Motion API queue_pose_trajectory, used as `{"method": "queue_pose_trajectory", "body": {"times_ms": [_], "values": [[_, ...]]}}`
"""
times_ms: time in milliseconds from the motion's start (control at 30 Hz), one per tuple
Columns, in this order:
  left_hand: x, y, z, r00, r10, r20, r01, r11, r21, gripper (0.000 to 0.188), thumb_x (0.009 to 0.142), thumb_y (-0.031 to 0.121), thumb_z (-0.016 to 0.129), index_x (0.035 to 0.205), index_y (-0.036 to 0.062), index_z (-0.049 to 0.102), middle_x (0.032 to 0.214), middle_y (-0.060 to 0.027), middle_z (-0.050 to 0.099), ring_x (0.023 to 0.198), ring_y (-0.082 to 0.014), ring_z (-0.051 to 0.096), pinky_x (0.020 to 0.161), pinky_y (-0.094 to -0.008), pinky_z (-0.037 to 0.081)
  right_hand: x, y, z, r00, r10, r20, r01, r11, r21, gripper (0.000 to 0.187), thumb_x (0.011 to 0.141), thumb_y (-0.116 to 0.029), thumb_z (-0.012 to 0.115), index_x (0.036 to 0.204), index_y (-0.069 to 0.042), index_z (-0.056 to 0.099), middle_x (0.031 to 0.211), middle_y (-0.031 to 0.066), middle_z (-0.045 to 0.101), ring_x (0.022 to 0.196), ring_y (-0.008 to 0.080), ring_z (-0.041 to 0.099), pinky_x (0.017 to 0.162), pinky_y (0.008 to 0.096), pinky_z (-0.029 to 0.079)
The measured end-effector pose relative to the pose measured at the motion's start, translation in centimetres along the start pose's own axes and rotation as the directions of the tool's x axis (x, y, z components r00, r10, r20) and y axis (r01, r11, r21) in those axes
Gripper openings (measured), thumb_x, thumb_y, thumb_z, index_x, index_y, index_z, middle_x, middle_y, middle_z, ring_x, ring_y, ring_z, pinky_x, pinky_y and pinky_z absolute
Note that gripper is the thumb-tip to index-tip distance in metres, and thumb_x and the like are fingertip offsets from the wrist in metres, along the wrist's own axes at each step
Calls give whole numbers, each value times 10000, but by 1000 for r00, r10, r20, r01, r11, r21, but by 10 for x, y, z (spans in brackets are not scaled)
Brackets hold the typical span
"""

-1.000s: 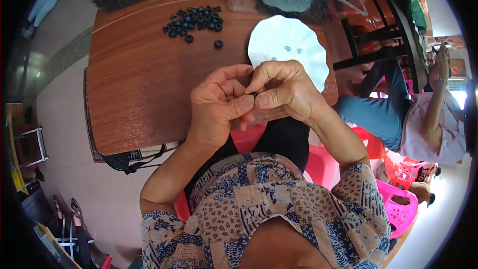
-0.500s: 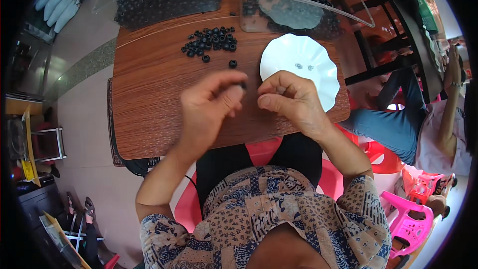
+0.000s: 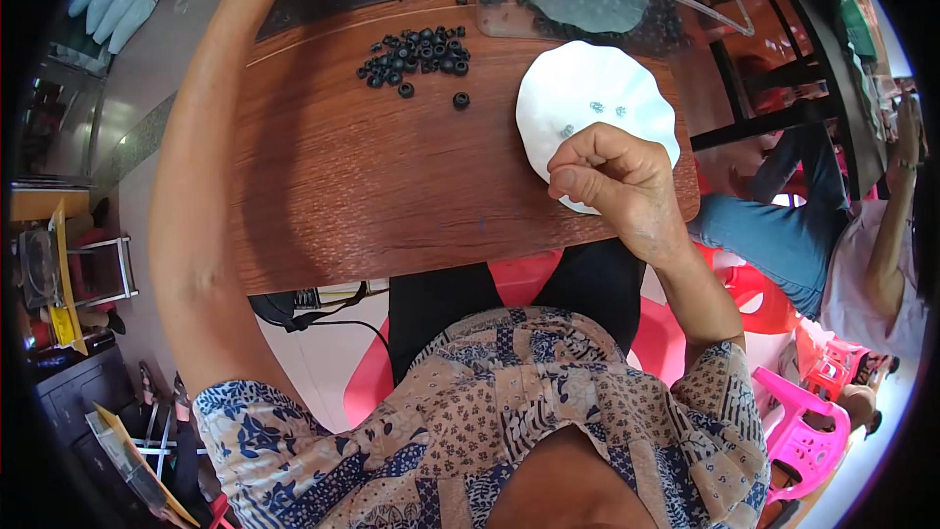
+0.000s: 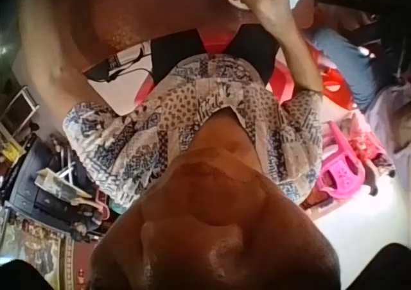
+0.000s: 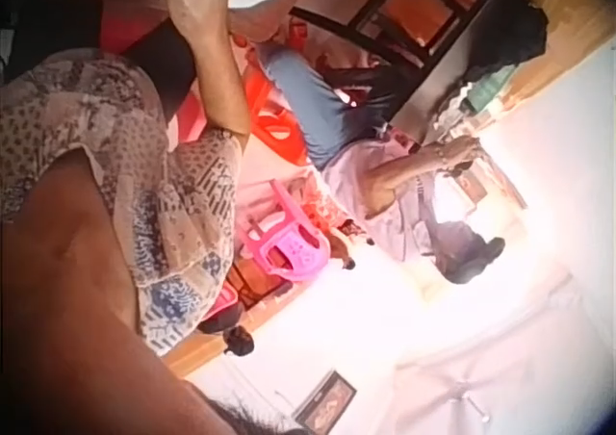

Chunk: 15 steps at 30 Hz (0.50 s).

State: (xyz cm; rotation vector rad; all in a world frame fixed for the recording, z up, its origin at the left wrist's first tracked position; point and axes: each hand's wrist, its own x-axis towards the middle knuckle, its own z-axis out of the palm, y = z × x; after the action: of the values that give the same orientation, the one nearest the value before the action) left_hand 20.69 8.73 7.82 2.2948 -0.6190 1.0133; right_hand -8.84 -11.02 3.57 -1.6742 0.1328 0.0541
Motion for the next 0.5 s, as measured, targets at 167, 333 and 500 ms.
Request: {"method": "queue_pose_trajectory", "body": {"times_ms": [167,333,500], "values": [[-57,10,-17,955,295,-24,-293,931,-218,183,786,67,639,967,80,658,854,-45,649,685,-127,594,620,-252,480,1,8,-5,1000,-16,-24,16,1000,-24,71,817,-26,630,868,16,604,751,38,622,691,74,562,615,194,431],[-144,33,-28,884,242,399,-115,942,-316,185,711,78,692,891,93,653,770,-72,605,699,-222,608,588,-325,488,-1,9,-5,1000,-1,20,1,1000,-32,59,816,-17,626,861,15,608,757,33,619,695,75,563,627,196,437],[-166,41,-16,864,292,411,-188,943,-274,152,704,80,697,831,56,618,720,-82,552,644,-242,580,544,-357,468,-3,5,1,1000,-6,19,7,1000,-15,36,819,-12,615,842,15,612,751,31,611,698,76,563,645,203,454]]}}
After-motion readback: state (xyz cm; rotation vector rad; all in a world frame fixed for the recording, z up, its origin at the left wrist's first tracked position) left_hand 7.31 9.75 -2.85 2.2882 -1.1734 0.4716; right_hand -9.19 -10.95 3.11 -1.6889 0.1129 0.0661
